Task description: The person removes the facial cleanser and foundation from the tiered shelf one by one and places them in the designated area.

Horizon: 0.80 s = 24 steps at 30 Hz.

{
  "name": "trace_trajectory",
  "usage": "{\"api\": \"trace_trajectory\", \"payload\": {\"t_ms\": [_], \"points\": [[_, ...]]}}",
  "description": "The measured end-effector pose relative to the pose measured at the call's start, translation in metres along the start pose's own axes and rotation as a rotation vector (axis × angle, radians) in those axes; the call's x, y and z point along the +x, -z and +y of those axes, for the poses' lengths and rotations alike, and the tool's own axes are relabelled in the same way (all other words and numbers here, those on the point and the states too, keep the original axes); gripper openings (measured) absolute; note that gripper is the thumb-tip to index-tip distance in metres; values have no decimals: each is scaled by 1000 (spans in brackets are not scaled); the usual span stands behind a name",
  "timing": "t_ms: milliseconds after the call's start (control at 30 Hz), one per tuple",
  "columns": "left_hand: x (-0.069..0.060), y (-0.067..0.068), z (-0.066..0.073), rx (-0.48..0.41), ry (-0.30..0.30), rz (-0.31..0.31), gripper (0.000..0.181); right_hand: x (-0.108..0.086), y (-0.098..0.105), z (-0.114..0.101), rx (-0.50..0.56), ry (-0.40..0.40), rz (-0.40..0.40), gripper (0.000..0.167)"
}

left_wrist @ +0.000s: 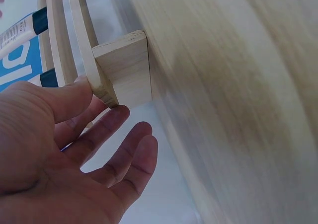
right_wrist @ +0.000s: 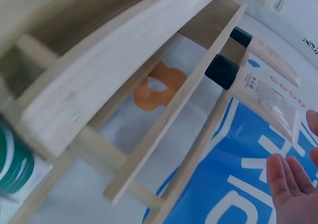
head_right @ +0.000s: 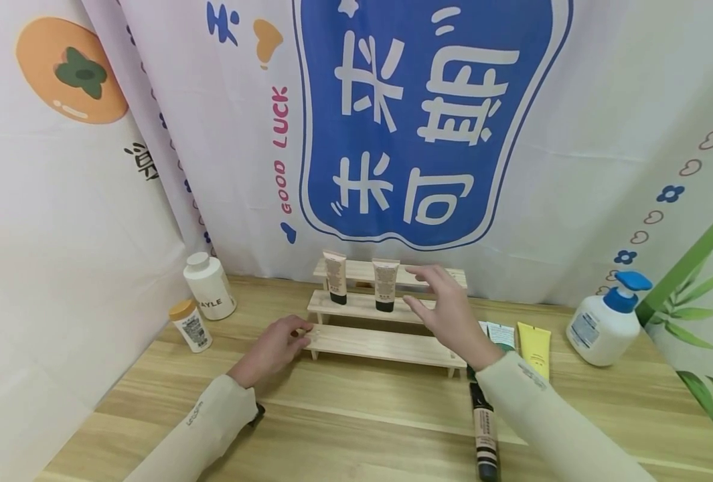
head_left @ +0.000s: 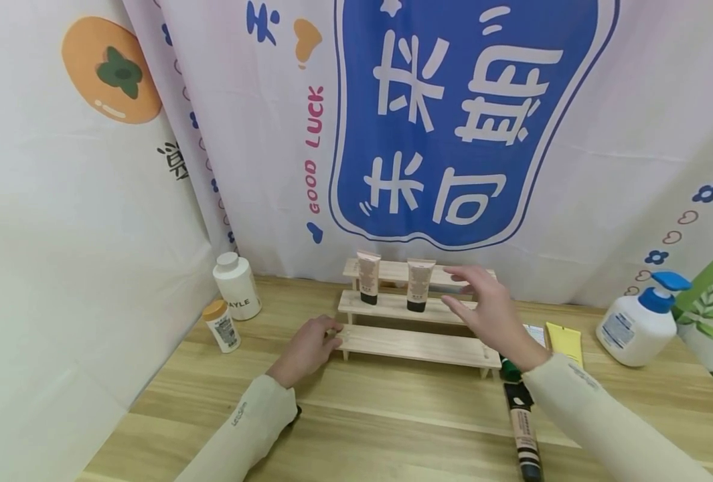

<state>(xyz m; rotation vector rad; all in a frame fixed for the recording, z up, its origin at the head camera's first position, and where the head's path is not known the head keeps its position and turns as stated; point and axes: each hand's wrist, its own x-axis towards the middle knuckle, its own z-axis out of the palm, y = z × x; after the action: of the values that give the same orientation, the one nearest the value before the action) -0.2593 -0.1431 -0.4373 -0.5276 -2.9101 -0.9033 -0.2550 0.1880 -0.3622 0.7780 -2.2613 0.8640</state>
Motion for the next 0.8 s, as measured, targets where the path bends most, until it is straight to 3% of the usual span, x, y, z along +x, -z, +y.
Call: {"api": "trace_trajectory", "payload": {"t_ms": [400, 800], "points": [[1, 0, 1, -4, 11, -3, 24, 21, -33, 5, 127, -6, 56, 49], [1, 0, 0, 5, 7, -10, 24, 23, -47, 10, 167, -125, 72, 41]]}}
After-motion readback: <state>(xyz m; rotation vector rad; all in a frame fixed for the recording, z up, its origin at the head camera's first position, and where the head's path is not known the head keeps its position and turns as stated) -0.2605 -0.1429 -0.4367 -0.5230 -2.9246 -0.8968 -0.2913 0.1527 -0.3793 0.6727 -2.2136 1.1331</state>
